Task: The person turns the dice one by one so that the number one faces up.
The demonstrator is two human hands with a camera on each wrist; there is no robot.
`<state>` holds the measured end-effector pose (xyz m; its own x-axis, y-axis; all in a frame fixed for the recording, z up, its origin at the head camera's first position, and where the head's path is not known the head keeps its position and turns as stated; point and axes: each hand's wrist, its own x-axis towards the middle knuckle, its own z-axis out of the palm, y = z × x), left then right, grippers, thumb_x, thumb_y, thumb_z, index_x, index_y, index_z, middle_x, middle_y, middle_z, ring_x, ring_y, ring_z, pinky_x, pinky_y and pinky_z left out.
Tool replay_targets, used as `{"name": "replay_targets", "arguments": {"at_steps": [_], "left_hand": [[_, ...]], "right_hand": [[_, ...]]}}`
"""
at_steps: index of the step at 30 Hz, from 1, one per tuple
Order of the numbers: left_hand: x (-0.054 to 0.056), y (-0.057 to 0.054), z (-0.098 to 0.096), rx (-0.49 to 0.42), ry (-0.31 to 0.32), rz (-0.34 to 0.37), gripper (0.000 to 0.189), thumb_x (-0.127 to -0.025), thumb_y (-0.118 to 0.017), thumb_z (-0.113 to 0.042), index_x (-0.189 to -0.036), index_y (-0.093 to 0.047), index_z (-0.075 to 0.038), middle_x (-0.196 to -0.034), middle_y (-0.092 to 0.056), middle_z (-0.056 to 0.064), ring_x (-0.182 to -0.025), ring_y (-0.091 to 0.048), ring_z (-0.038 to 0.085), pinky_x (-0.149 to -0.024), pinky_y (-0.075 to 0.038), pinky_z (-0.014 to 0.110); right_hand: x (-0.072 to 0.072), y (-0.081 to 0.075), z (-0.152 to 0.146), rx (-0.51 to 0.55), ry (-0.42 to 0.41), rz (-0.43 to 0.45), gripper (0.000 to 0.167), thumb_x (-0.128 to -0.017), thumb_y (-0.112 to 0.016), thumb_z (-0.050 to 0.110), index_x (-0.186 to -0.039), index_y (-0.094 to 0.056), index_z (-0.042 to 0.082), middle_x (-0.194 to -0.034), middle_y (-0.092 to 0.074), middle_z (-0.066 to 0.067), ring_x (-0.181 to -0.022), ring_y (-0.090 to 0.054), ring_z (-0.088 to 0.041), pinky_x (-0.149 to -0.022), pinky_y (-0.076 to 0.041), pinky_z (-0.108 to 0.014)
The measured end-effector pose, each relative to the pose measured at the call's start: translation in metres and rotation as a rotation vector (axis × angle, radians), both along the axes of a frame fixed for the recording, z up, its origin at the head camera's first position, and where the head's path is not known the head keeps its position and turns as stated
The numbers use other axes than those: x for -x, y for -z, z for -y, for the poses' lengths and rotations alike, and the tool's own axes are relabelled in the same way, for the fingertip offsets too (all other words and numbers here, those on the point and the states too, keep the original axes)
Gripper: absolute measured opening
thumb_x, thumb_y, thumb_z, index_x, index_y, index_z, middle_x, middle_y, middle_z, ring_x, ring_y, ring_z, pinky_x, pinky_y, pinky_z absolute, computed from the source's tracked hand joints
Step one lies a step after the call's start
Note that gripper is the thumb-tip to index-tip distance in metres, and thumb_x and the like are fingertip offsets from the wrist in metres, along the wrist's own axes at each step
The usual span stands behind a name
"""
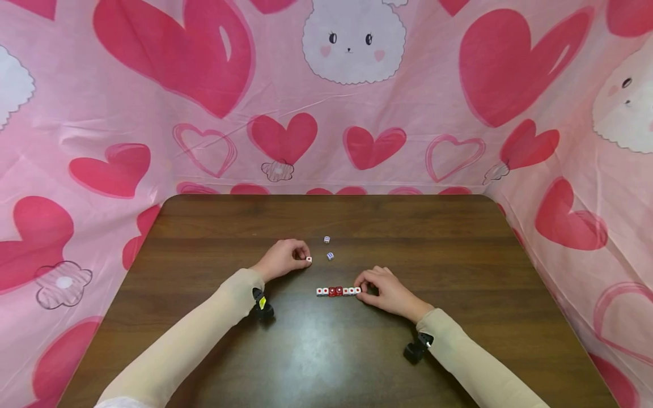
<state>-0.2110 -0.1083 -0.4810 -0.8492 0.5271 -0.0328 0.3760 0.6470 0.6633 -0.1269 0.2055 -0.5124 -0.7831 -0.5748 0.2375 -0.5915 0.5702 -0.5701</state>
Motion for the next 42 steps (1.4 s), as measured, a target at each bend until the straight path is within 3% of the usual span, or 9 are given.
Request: {"name": "replay_targets", "arguments": {"at_steps": [8, 23, 29, 34, 42], "left_hand": [[-0.019, 0.001, 0.005, 0.027, -0.003, -0.011, 0.013, -0.088, -0.085, -0.018, -0.090, -0.073, -0.019, -0.083, -0.064, -0.008, -0.078, -0.057, 0.009, -0.075, -0.047, 0.032], [-0.060, 0.008, 0.009, -0.009, 0.087, -0.077, 0.015, -0.086, -0.086, -0.019, -0.088, -0.072, -0.020, -0.080, -0.061, -0.014, -0.074, -0.056, 0.004, -0.069, -0.045, 0.025], [-0.066, 0.009, 0.005, 0.011, 0.093, -0.124, 0.015, -0.087, -0.087, -0.024, -0.089, -0.071, -0.023, -0.080, -0.061, -0.016, -0.076, -0.057, 0.005, -0.075, -0.046, 0.029], [-0.069, 0.012, 0.003, 0.048, 0.101, -0.205, 0.018, -0.086, -0.086, -0.029, -0.089, -0.069, -0.025, -0.079, -0.061, -0.016, -0.081, -0.056, 0.007, -0.082, -0.041, 0.038], [-0.075, 0.016, 0.001, 0.023, 0.085, -0.235, 0.017, -0.086, -0.086, -0.027, -0.091, -0.070, -0.024, -0.079, -0.062, -0.014, -0.080, -0.054, 0.008, -0.079, -0.036, 0.036]], "right_hand": [[-0.001, 0.001, 0.000, -0.007, -0.008, 0.014, 0.018, -0.089, -0.082, 0.016, -0.101, -0.068, 0.020, -0.082, -0.058, 0.018, -0.080, -0.047, -0.006, -0.081, -0.035, -0.033], [-0.001, 0.004, 0.001, -0.006, -0.004, 0.005, 0.019, -0.089, -0.082, 0.016, -0.101, -0.068, 0.021, -0.082, -0.058, 0.019, -0.081, -0.048, -0.005, -0.083, -0.036, -0.034], [0.000, 0.003, 0.000, 0.003, 0.005, -0.021, 0.020, -0.088, -0.084, 0.015, -0.099, -0.068, 0.020, -0.082, -0.057, 0.018, -0.081, -0.048, -0.006, -0.084, -0.037, -0.036], [0.000, 0.002, 0.001, -0.004, 0.013, -0.008, 0.019, -0.088, -0.083, 0.015, -0.100, -0.069, 0.020, -0.082, -0.057, 0.019, -0.080, -0.047, -0.006, -0.083, -0.037, -0.036], [-0.001, 0.003, 0.001, -0.006, 0.020, -0.024, 0.020, -0.087, -0.083, 0.016, -0.099, -0.068, 0.020, -0.081, -0.055, 0.019, -0.080, -0.046, -0.006, -0.083, -0.036, -0.036]]}}
